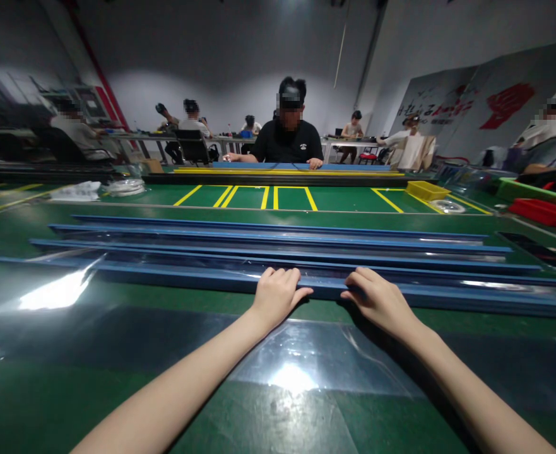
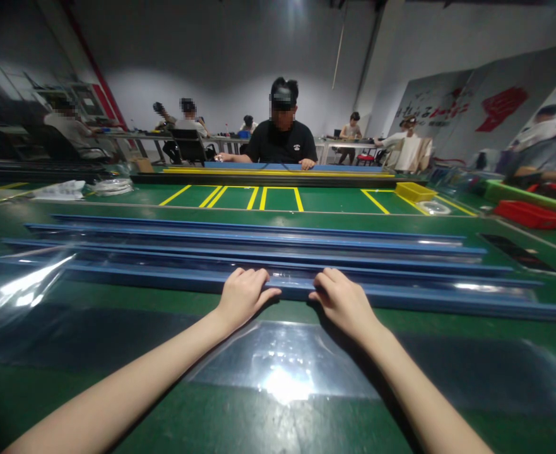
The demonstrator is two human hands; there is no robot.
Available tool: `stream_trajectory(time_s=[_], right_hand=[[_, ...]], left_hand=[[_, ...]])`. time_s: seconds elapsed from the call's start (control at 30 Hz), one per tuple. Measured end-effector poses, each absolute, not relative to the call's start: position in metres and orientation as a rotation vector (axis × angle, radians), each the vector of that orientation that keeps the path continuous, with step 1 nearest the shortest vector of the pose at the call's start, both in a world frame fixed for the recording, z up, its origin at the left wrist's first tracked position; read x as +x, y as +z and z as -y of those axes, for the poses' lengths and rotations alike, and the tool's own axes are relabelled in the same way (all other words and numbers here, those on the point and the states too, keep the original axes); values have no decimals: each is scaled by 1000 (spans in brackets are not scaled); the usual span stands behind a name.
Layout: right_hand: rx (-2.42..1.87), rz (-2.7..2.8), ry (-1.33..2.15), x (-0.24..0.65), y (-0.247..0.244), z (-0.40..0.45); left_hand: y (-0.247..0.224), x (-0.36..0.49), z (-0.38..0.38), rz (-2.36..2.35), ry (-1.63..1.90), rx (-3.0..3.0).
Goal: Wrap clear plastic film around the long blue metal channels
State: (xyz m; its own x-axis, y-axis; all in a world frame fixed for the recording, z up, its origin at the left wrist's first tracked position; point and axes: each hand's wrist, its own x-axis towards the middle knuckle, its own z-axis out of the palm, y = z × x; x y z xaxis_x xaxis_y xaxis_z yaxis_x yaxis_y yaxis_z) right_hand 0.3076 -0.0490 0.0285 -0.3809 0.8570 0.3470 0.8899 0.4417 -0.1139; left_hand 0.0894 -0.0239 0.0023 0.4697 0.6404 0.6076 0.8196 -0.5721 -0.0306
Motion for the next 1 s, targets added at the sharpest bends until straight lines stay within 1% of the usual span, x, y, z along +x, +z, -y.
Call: stream_trajectory(time_s=[0.6,0.77,1.0], right_hand=[[-1521,2395,-192,307,31,47],[-1480,2477,-261,306,29,47],[-1444,2512,-216,307,24,46]], left_hand=[[5,89,26,1275,-756,-2377],[3,89,25,1253,-753,-2371],[1,90,24,1236,-749,-2388]])
